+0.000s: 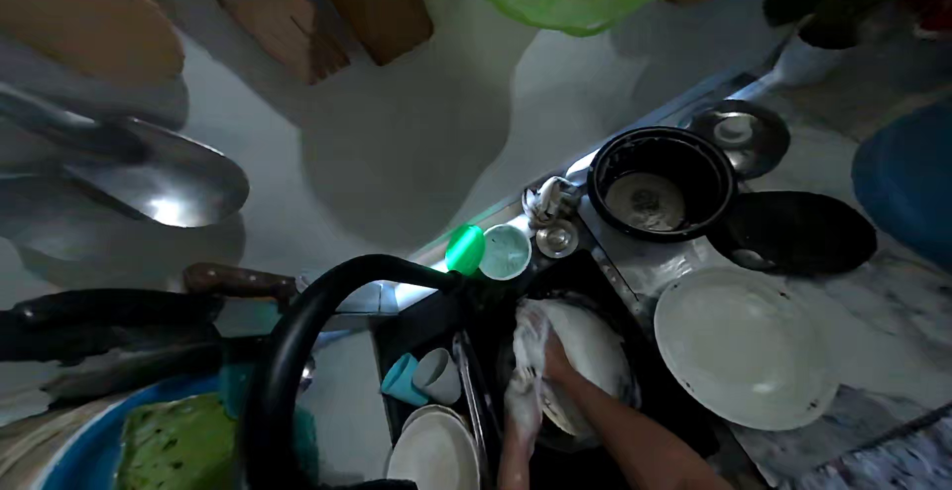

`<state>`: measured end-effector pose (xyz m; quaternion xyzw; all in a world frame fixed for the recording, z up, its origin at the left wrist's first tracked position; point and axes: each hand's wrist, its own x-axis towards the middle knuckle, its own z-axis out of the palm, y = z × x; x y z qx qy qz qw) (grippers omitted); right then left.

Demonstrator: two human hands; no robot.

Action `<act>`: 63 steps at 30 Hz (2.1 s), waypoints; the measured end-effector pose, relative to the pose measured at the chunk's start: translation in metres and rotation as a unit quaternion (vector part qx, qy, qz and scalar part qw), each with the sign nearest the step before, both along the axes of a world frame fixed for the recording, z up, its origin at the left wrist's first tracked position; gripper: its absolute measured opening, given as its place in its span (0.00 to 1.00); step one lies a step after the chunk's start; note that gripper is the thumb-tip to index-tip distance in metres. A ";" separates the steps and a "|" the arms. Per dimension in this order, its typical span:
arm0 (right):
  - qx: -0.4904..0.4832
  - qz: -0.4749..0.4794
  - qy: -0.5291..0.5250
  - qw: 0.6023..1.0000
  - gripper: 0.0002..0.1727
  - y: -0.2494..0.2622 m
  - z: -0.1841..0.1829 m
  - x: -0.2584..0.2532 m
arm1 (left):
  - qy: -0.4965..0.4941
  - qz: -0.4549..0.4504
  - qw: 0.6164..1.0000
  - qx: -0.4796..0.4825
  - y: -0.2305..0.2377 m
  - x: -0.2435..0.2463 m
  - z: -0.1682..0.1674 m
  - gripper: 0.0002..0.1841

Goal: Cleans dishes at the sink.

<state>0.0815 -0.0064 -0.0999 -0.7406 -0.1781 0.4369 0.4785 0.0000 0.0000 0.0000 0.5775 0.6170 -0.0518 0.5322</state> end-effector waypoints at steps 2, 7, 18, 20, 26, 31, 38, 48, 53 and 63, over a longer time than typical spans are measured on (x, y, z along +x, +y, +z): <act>-0.043 -0.025 -0.025 0.998 0.31 0.005 -0.005 0.018 | -0.007 -0.029 0.999 0.035 -0.008 -0.018 -0.020 0.26; 0.145 0.014 0.056 0.988 0.28 -0.018 0.043 -0.009 | -0.098 0.030 0.994 0.034 -0.021 -0.024 0.021 0.29; 0.085 0.216 -0.159 0.960 0.24 -0.006 0.129 0.016 | -0.150 0.012 0.988 0.028 -0.030 -0.059 0.057 0.21; 0.235 0.172 -0.240 0.926 0.18 -0.011 0.134 -0.008 | -0.080 -0.015 0.996 0.045 -0.028 -0.050 0.070 0.12; -0.002 0.117 -0.100 0.988 0.24 0.001 0.127 0.044 | -0.104 0.062 0.991 0.062 -0.051 -0.053 0.096 0.27; 0.195 0.203 -0.185 0.942 0.25 -0.019 0.160 -0.020 | -0.128 0.035 0.985 0.109 -0.048 -0.057 0.085 0.18; 0.017 0.192 -0.145 0.970 0.24 -0.007 0.157 0.021 | -0.180 0.087 0.979 0.047 -0.054 -0.068 0.077 0.27; 0.037 0.196 -0.201 0.959 0.27 -0.014 0.176 0.028 | -0.221 0.101 0.966 0.086 -0.064 -0.079 0.080 0.27; 0.206 0.294 -0.199 0.912 0.28 -0.038 0.187 -0.021 | -0.231 0.049 0.965 0.117 -0.057 -0.084 0.073 0.06; 0.180 0.121 -0.288 0.933 0.27 -0.038 0.133 -0.014 | -0.358 0.170 0.913 0.101 -0.067 -0.066 0.090 0.24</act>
